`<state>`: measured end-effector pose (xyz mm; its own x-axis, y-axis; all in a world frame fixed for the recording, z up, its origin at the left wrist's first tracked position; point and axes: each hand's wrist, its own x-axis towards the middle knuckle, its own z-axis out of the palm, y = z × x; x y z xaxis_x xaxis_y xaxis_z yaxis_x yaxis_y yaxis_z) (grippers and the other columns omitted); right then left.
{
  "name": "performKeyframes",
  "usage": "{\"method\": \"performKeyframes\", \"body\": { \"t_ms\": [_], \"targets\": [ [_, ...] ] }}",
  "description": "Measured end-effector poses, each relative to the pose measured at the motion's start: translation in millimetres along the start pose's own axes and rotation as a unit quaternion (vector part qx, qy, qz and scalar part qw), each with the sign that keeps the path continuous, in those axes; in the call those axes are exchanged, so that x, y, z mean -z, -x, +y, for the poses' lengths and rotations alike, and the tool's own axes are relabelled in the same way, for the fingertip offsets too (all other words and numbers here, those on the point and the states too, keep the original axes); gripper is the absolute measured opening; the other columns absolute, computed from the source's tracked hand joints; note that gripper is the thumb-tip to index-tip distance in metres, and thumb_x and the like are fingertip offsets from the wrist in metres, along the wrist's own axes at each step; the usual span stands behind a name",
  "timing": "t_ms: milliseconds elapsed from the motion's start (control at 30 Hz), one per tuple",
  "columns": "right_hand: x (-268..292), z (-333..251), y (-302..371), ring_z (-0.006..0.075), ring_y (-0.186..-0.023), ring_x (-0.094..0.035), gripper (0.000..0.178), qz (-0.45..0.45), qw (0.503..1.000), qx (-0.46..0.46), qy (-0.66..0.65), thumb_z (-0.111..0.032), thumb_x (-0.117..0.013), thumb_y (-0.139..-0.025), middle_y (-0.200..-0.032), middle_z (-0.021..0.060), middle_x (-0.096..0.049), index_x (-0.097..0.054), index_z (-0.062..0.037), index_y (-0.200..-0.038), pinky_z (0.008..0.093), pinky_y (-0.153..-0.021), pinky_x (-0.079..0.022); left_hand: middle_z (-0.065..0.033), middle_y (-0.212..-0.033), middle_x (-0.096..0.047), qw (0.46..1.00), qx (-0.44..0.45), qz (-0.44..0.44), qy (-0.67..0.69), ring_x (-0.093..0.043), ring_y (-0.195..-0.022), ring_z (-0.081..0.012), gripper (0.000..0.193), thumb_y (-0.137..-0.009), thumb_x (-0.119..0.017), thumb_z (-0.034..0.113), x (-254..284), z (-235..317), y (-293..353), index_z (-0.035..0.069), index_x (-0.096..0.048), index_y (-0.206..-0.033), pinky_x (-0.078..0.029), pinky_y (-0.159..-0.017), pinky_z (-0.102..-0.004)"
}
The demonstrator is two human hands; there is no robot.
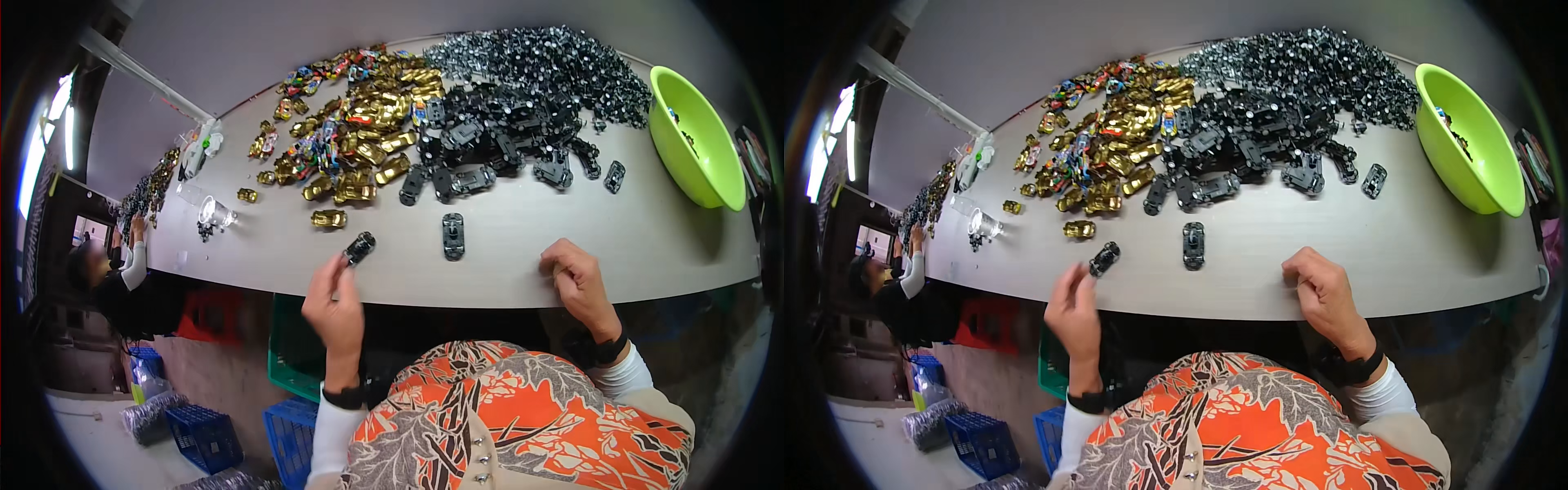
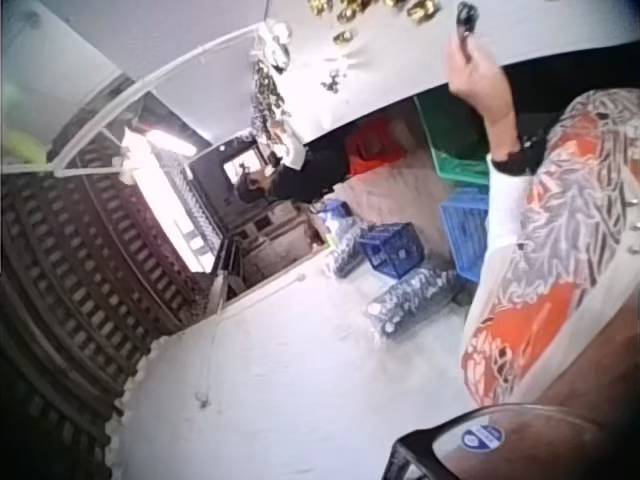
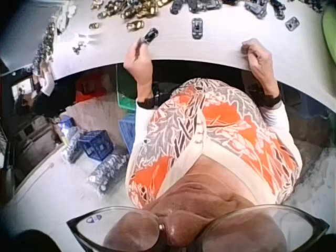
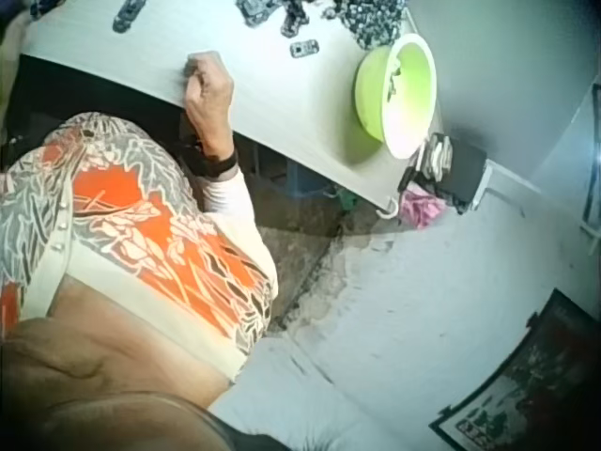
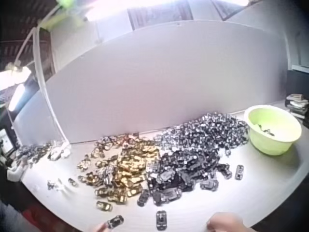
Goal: The person assembles small toy cars by hand at a workbench. They pick up black chassis and gold car bodies from piles on the table, fit the bodies onto the chassis, and place the completed units back on the table. The process is repeated continuously throughout the clip.
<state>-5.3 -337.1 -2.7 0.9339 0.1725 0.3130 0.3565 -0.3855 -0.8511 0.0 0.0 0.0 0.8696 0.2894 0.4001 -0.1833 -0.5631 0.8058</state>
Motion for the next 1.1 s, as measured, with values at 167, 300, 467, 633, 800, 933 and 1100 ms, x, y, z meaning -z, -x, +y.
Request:
{"method": "performKeyframes", "body": {
  "t_ms": [167, 300, 467, 633, 800, 933, 1100],
  "targets": [
    [16, 8, -9, 0.0234, -0.056, -0.052, 0.027, -0.024, 1.0, 0.0, 0.015, 0.015, -0.038, -0.063, -0.071, 0.0117, -0.053, -0.055, 0.0026, -0.081, 0.0283, -0.052, -0.041, -0.0154, -0.1, -0.06, 0.947, -0.133, -0.07, -0.285, -0.056, -0.092, -0.0293, 0.036, -0.068, -0.062, -0.004, -49, 7, -25, -0.001, -0.059, -0.104, -0.046, -0.08, -0.0353],
    [17, 14, -23, 0.0266, -0.057, -0.054, 0.025, -0.06, 0.997, 0.005, 0.038, 0.014, -0.041, -0.064, -0.071, 0.0123, -0.053, -0.055, 0.002, -0.082, 0.0308, -0.052, -0.042, -0.0145, -0.098, -0.06, 0.967, -0.114, -0.083, -0.212, -0.054, -0.093, -0.0318, 0.037, -0.067, -0.064, -0.002, -54, -3, -30, 0.001, -0.06, -0.103, -0.044, -0.084, -0.0375],
    [9, 3, -33, 0.0307, -0.061, -0.056, 0.025, -0.126, 0.991, 0.022, 0.036, 0.013, -0.044, -0.065, -0.074, 0.0131, -0.053, -0.055, 0.0006, -0.084, 0.0358, -0.054, -0.044, -0.014, -0.1, -0.062, 0.974, -0.164, -0.148, -0.056, -0.058, -0.092, -0.03, 0.033, -0.068, -0.064, -0.005, -80, 21, -38, 0.002, -0.062, -0.1, -0.046, -0.083, -0.0355],
    [9, -3, -35, 0.0331, -0.063, -0.055, 0.024, -0.124, 0.99, 0.034, 0.06, 0.012, -0.045, -0.065, -0.076, 0.0132, -0.053, -0.055, 0.0002, -0.084, 0.0381, -0.055, -0.044, -0.0133, -0.1, -0.063, 0.961, -0.231, -0.038, -0.149, -0.058, -0.094, -0.0298, 0.034, -0.068, -0.063, -0.006, -75, 3, -87, 0.004, -0.063, -0.101, -0.045, -0.086, -0.0367],
    [5, -7, -39, 0.0337, -0.062, -0.055, 0.022, -0.093, 0.992, 0.027, 0.075, 0.011, -0.046, -0.066, -0.076, 0.0131, -0.053, -0.054, -0.0002, -0.083, 0.0391, -0.054, -0.044, -0.0123, -0.104, -0.061, 0.912, -0.213, -0.19, -0.294, -0.052, -0.102, -0.0306, 0.034, -0.068, -0.065, 0.0, -63, -15, -123, 0.004, -0.062, -0.101, -0.039, -0.088, -0.0433],
    [-21, -20, -56, 0.0334, -0.062, -0.055, 0.017, -0.087, 0.993, 0.045, 0.067, 0.008, -0.049, -0.069, -0.076, 0.0128, -0.053, -0.054, -0.0012, -0.083, 0.0388, -0.054, -0.043, -0.0132, -0.109, -0.058, 0.93, -0.213, -0.164, -0.25, -0.052, -0.101, -0.0317, 0.041, -0.066, -0.068, 0.002, -63, -17, -124, 0.005, -0.06, -0.106, -0.038, -0.09, -0.0426],
    [-63, -29, -81, 0.034, -0.064, -0.056, 0.014, -0.064, 0.989, 0.023, 0.133, -0.006, -0.058, -0.075, -0.078, 0.0137, -0.053, -0.053, -0.0028, -0.088, 0.0406, -0.055, -0.045, -0.0141, -0.114, -0.057, 0.946, -0.242, -0.179, -0.122, -0.052, -0.104, -0.0311, 0.048, -0.064, -0.07, 0.004, -61, -4, -100, 0.005, -0.059, -0.111, -0.038, -0.095, -0.0386]
  ]
}}
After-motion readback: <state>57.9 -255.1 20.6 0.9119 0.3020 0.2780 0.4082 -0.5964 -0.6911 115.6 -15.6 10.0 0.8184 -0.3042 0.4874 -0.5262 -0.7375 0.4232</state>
